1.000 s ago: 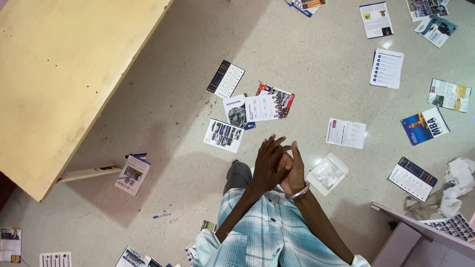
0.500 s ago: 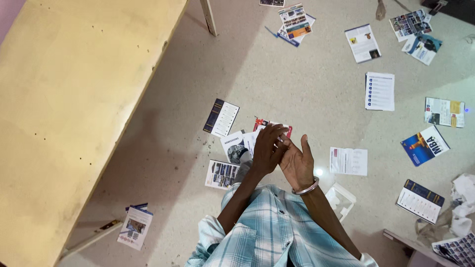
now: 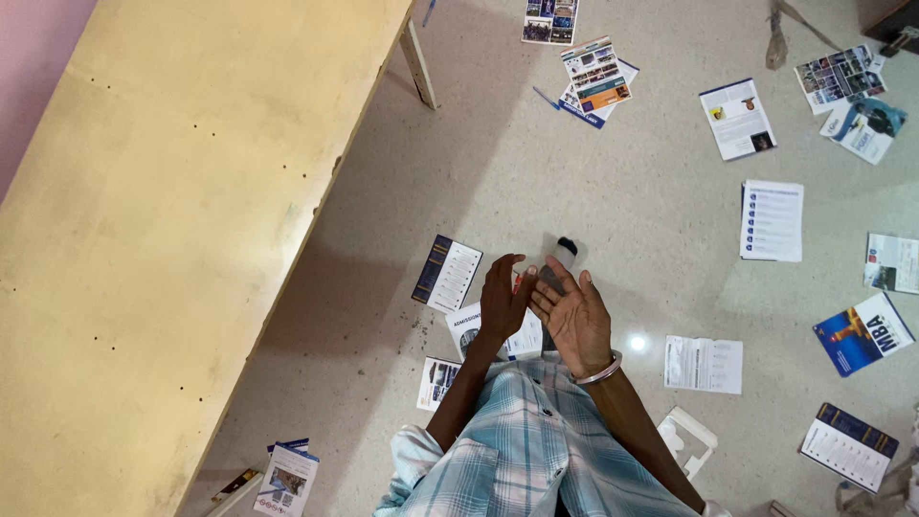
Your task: The person picks up several blue and pink pens from the floor and places them into a clear plastic container labeled 'Sewing Kit' before closing it.
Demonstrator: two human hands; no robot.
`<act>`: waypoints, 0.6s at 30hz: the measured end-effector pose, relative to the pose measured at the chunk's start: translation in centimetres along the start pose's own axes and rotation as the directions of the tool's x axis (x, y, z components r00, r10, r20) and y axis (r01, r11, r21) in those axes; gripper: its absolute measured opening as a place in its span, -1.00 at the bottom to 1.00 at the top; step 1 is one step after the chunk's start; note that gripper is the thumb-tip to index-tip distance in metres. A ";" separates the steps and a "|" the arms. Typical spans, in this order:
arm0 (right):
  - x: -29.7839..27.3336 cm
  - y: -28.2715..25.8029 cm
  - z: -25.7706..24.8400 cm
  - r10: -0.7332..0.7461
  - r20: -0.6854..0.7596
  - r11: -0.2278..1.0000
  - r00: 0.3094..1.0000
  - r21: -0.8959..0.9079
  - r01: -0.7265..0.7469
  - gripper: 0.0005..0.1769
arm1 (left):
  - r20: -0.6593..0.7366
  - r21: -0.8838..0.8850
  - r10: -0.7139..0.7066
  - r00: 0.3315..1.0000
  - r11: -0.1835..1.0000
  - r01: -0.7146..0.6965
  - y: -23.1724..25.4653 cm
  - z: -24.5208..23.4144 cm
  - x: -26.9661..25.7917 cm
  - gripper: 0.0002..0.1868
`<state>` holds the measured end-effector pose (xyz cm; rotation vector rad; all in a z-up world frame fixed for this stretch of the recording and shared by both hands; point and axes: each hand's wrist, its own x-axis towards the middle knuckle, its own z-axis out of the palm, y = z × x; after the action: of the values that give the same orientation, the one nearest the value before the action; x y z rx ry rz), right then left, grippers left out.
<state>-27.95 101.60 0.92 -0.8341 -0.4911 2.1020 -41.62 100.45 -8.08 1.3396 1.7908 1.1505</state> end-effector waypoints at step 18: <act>31.8 -28.7 -2.5 -0.099 0.055 0.989 0.994 -0.102 0.104 -0.18 | -0.085 -0.386 -0.043 0.995 0.923 0.007 13.2 10.0 37.3 -0.51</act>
<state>-25.26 144.29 3.56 -0.8002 -0.6614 2.0215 -38.58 140.27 0.41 1.0420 1.5314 1.4804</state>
